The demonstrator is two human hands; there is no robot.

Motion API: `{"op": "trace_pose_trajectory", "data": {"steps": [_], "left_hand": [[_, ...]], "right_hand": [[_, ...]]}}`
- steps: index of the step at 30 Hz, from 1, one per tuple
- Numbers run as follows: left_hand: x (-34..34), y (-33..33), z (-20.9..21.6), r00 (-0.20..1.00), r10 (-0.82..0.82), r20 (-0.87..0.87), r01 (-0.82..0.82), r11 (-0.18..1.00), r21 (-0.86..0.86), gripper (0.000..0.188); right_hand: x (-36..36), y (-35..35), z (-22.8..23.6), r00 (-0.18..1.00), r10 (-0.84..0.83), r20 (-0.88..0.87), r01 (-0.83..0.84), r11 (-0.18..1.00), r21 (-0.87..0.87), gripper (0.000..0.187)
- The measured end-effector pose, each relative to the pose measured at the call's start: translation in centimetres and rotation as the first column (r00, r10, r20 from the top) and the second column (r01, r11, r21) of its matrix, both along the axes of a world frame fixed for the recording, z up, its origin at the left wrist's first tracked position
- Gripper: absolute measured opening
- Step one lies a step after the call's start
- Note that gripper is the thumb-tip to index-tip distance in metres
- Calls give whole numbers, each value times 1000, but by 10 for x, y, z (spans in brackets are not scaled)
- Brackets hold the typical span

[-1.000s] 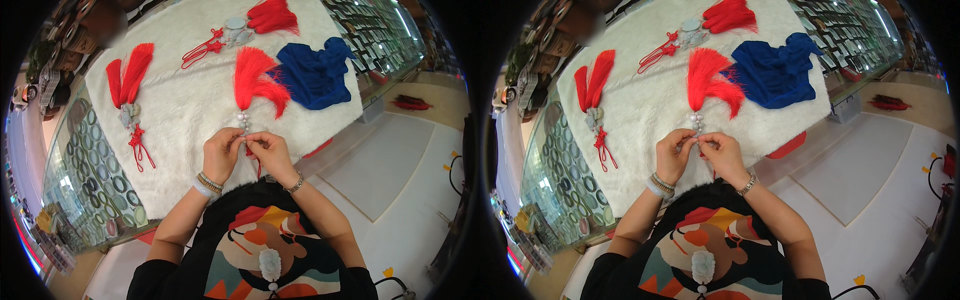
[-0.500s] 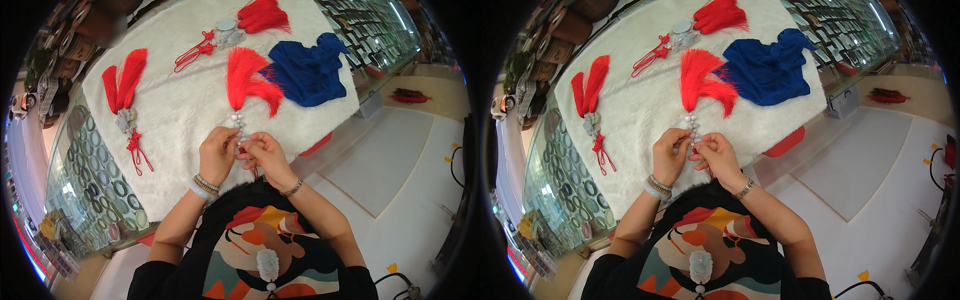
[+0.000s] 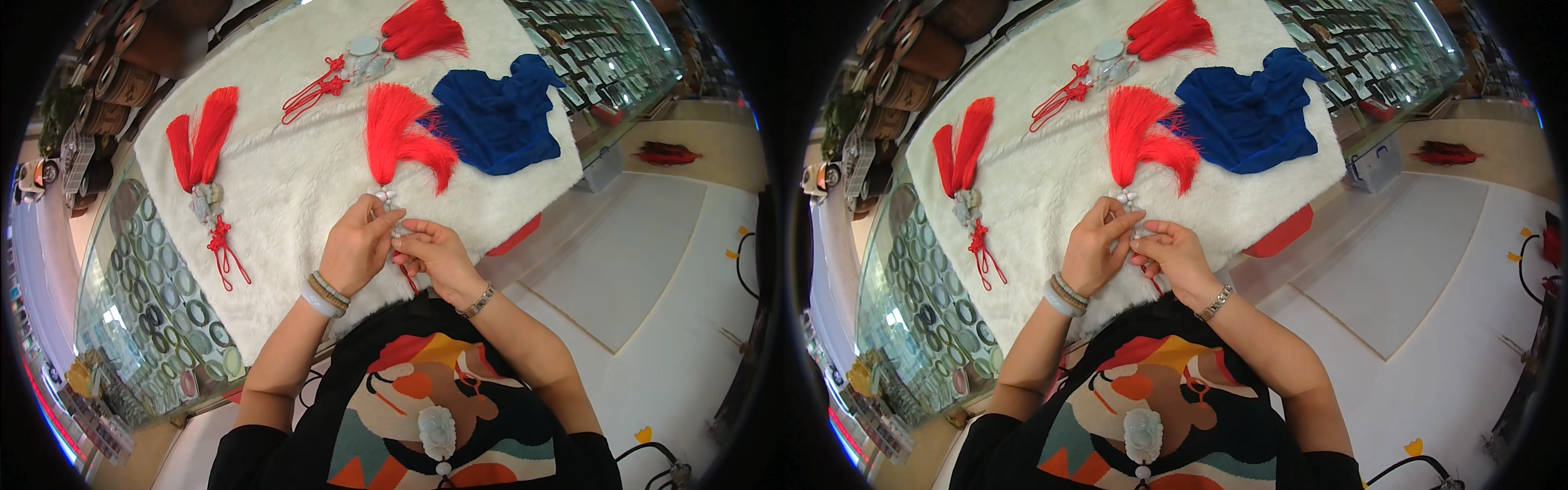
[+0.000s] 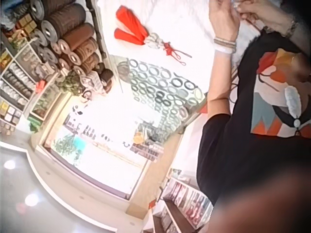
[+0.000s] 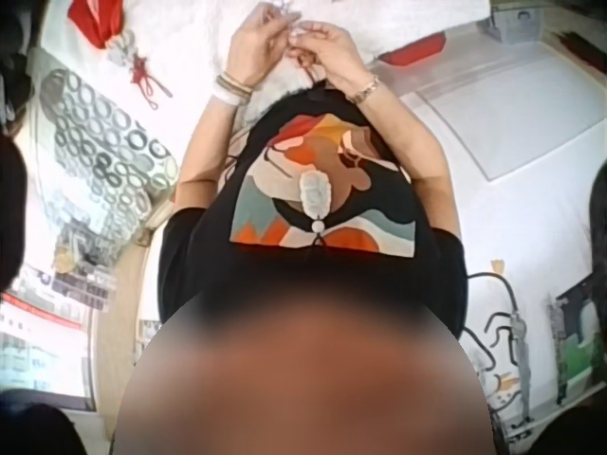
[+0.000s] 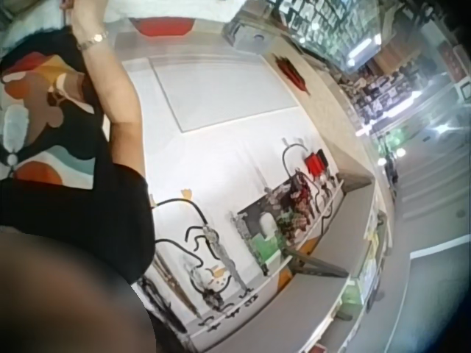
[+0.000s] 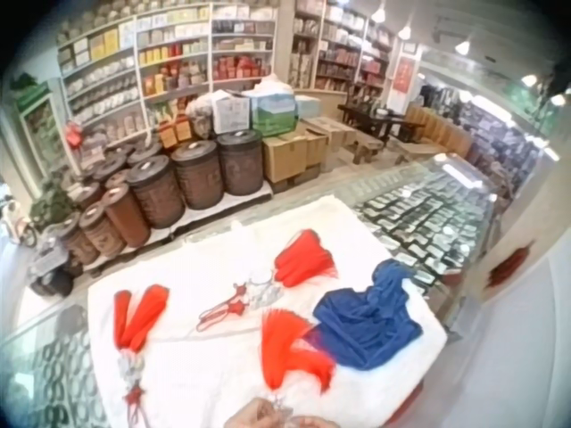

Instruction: The person assembles decorative tassels by threading white beads onto red cords and attaching them to red tassels. They use a blue cloth to wipe the beads and a pair of scissors to trim the cord ends. The finished tassels are placed on a white cloth on the counter.

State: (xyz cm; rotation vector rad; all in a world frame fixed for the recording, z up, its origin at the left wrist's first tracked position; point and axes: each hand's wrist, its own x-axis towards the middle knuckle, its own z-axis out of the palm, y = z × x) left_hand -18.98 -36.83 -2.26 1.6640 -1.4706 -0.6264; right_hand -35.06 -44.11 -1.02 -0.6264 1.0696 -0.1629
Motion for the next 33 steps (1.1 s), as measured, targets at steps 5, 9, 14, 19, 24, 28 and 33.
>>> {"op": "trace_pose_trajectory", "data": {"steps": [5,9,14,19,24,28,33], "left_hand": [[10,-5,3,996,-80,43,81,996,-20,33],[10,-7,3,995,-73,62,77,995,-56,28],[10,-4,-2,994,-70,79,80,989,-127,23],[5,0,-7,997,-42,69,53,985,-166,25],[2,4,-7,1000,-8,-19,5,994,-108,26],[1,5,-9,999,4,-49,-9,995,-95,26],[-3,6,-11,997,15,-75,-23,994,-105,28]], "right_hand": [[-2,-6,5,996,-49,70,41,993,108,41],[-3,-11,10,999,-26,45,21,992,122,40],[-10,-16,8,998,67,5,-67,990,121,32],[-13,-19,6,987,160,-19,-157,984,89,23],[-7,-14,8,999,37,-37,-35,997,62,19],[-5,-11,9,991,107,-77,-114,989,-95,16],[-2,-8,9,975,136,-174,-183,938,-295,14]]}}
